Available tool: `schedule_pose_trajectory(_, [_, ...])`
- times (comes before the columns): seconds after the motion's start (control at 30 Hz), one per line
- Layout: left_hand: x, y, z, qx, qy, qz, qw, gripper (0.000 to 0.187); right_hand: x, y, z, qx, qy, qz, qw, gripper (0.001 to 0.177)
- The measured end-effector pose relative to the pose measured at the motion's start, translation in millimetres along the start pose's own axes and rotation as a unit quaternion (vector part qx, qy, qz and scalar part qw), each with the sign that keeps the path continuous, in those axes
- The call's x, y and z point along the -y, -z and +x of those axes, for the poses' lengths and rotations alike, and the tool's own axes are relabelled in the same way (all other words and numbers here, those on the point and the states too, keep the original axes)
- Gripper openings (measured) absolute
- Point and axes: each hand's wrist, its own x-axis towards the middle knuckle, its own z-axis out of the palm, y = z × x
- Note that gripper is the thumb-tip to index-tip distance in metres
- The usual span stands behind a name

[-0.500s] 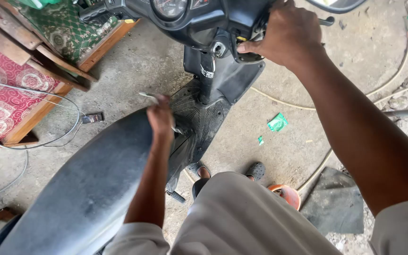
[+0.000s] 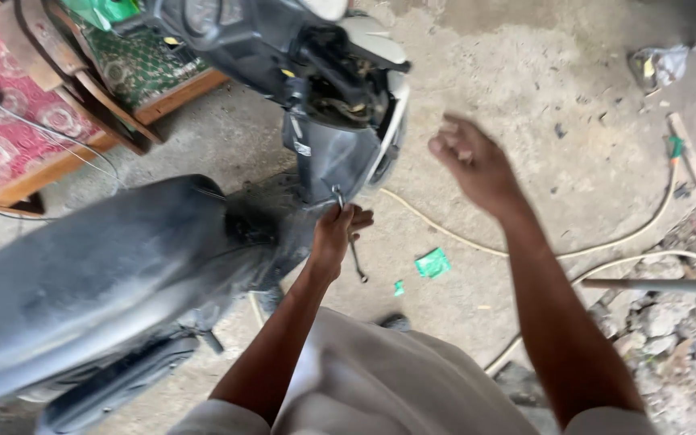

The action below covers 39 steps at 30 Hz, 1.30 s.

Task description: The recorder is repairing the front electrical components and housing of a scooter using various tools.

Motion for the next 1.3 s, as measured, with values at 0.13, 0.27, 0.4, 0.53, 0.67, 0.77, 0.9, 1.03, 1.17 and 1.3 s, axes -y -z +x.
schedule_pose_trajectory(0.13, [21.1,-110.0,23.8,0.038,-0.100,-0.053,0.993,0.031,-86.0,4.7,-41.3,0.069,0.002,0.054,0.996,0.054])
schedule_pose_trajectory(0.27, [23.2,-182.4,40.0,0.081,-0.186,-0.122,0.972,0.031,-98.9,29.8,-60.2,0.099,-0.026,0.132,0.986,0.053])
schedule_pose_trajectory(0.4, [7.2,-209.8,38.7,0.082,-0.151,-0.061,0.983,0.035,-102.8,56.2,-54.1,0.101,-0.113,0.154,0.976,0.053])
schedule_pose_trajectory(0.53, [6.0,-209.3,61.5,0.075,-0.133,0.016,0.988,0.042,-157.1,57.9,-20.3,0.098,-0.050,0.153,0.982,0.041])
schedule_pose_trajectory(0.67, [-1.7,-194.0,110.3,0.033,-0.168,0.147,0.974,0.041,-170.4,69.6,25.1,0.116,-0.049,0.114,0.985,0.031])
schedule_pose_trajectory(0.77, [-6.5,-164.3,169.0,-0.121,-0.228,0.316,0.913,0.033,-174.8,80.8,68.4,0.127,-0.067,0.108,0.984,0.031])
schedule_pose_trajectory(0.9, [-17.6,-113.8,236.3,-0.347,-0.230,0.544,0.729,0.037,-186.0,97.5,130.4,0.174,-0.090,0.099,0.976,0.031])
schedule_pose_trajectory(1.03, [-66.1,-106.8,252.8,-0.382,-0.227,0.595,0.670,0.050,-187.9,112.2,197.7,0.210,-0.076,0.049,0.974,0.030])
schedule_pose_trajectory(1.17, [-83.4,-93.7,271.1,-0.394,-0.220,0.613,0.648,0.070,-163.5,108.2,257.0,0.209,-0.060,0.072,0.973,0.031])
schedule_pose_trajectory(1.3, [-73.8,-88.9,284.1,-0.394,-0.164,0.612,0.666,0.058,-144.0,91.1,306.4,0.243,-0.021,0.092,0.965,0.028])
